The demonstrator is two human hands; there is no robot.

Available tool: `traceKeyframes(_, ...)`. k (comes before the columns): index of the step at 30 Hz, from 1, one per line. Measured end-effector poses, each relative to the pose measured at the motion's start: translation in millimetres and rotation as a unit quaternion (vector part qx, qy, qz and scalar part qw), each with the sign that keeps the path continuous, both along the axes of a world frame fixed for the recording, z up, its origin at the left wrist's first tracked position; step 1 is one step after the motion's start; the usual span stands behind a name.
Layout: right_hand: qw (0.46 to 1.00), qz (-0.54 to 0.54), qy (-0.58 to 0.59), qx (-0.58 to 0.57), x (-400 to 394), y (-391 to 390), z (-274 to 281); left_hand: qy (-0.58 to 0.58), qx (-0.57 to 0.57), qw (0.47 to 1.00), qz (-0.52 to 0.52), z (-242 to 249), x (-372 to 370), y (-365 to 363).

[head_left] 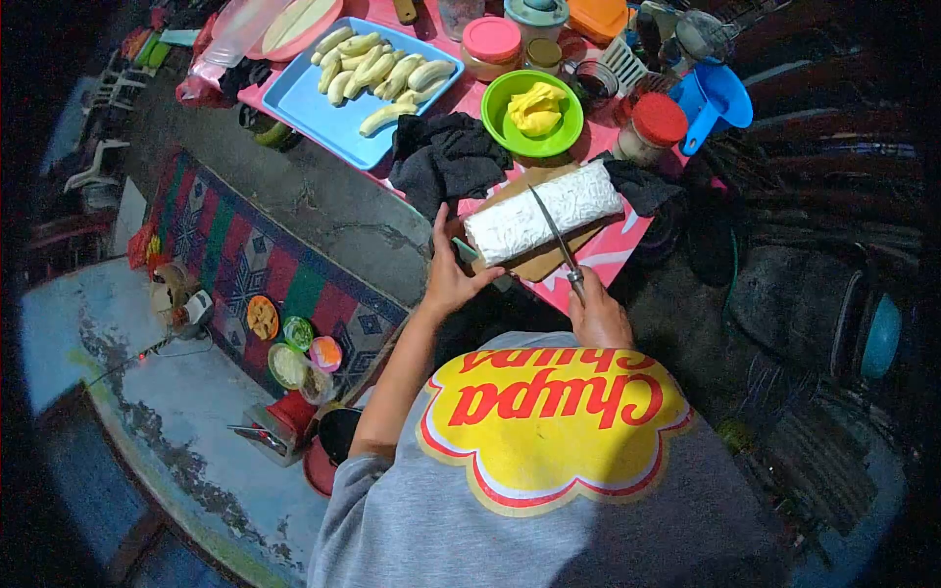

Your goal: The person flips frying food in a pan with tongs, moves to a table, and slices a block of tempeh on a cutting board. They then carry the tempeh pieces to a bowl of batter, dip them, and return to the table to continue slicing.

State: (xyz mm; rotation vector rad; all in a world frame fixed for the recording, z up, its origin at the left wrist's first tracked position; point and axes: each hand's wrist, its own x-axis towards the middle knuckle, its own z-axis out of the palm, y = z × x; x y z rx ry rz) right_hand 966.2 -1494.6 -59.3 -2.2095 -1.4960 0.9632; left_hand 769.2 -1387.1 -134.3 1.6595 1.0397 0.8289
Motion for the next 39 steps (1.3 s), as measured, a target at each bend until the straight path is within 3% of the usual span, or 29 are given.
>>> traceKeyframes(6,0.999,-0.01,-0.014,-0.035,-1,3,4,0.06,0.104,0.991,0.051,26,2,7)
traceKeyframes(8,0.998,-0.011,-0.014,-0.065,-1,4,8,0.172,0.205,0.963,-0.017,41,12,15)
traceKeyframes(12,0.996,-0.007,-0.029,-0.081,-1,8,12,0.27,0.212,0.933,-0.106,58,45,25)
traceKeyframes(23,0.995,0.021,-0.024,-0.092,5,20,12,0.274,0.219,0.931,-0.097,47,53,24)
traceKeyframes(28,0.995,0.046,-0.072,-0.045,4,19,9,0.272,0.221,0.932,-0.088,44,51,25)
traceKeyframes(34,0.998,0.045,-0.041,-0.013,4,25,-5,0.271,0.211,0.936,-0.078,42,53,24)
traceKeyframes(39,0.997,0.046,-0.043,-0.042,1,25,-3,0.267,0.206,0.938,-0.079,43,53,25)
